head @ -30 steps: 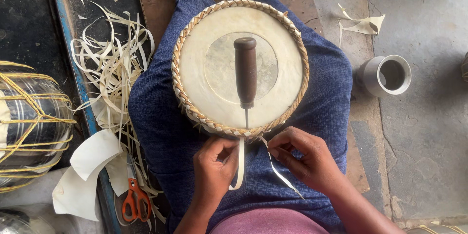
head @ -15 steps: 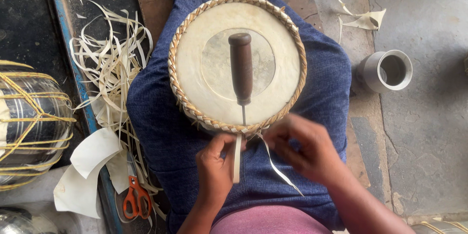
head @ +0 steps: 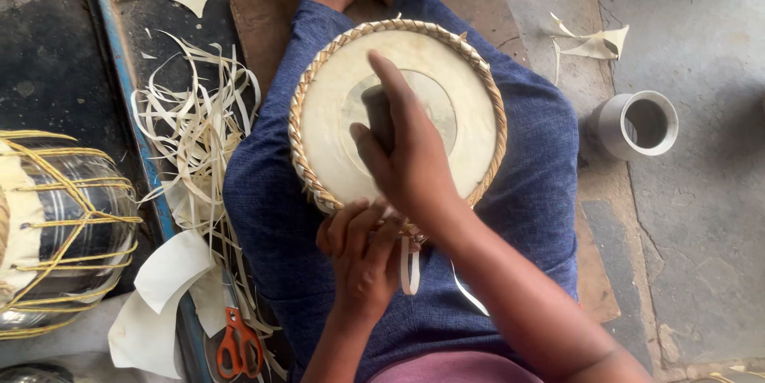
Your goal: The person is repairing a drum by hand. They use a tool to weave a strap around the edge of the drum, pulling it tight and tucking it in.
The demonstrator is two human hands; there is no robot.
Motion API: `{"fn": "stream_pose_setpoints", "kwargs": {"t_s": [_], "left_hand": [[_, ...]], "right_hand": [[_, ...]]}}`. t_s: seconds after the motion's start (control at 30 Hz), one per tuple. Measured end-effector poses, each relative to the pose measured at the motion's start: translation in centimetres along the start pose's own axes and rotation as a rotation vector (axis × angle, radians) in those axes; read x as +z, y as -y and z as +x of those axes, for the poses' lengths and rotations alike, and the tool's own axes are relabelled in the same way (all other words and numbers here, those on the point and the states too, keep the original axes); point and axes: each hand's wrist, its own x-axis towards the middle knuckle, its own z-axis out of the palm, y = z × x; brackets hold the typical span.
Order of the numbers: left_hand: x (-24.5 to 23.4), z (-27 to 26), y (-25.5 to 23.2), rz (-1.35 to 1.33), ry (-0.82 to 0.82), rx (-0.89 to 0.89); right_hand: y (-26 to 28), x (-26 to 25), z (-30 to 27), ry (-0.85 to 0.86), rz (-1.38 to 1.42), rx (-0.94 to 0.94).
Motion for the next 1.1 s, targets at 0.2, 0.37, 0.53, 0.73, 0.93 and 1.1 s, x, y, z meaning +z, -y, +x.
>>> {"fn": "stream_pose_setpoints", "kwargs": {"t_s": [0.2, 0.37, 0.53, 0.73, 0.93, 1.1], "left_hand": [[1.2, -0.7, -0.2, -0.024, -0.064, 0.011], [-2.2, 1.4, -0.2, 0.080, 0.071, 0.013], [-5.4, 5.8, 0.3, -0.152, 0.242, -0.056], [-3.0, 11.1, -0.6, -0.271, 0.359, 0.148], [-3.8, 14.5, -2.5, -0.413, 0.051, 0.083], [-2.9, 13.9, 0.0, -0.250, 0.213, -0.140]], "right_hand": [[-5.6, -5.2, 6.4, 0.196, 0.851, 0.312], [-4.4, -10.3, 7.3, 0.244, 0.901, 0.248], [-2.8, -9.9, 6.5, 0.229, 0.781, 0.217], [-2.7, -7.2, 1.2, 0.077, 0.802, 0.414], [-3.1, -7.3, 1.2, 0.155, 0.740, 0.484], [-3.5, -7.6, 1.2, 0.179, 0.868, 0.477]]}}
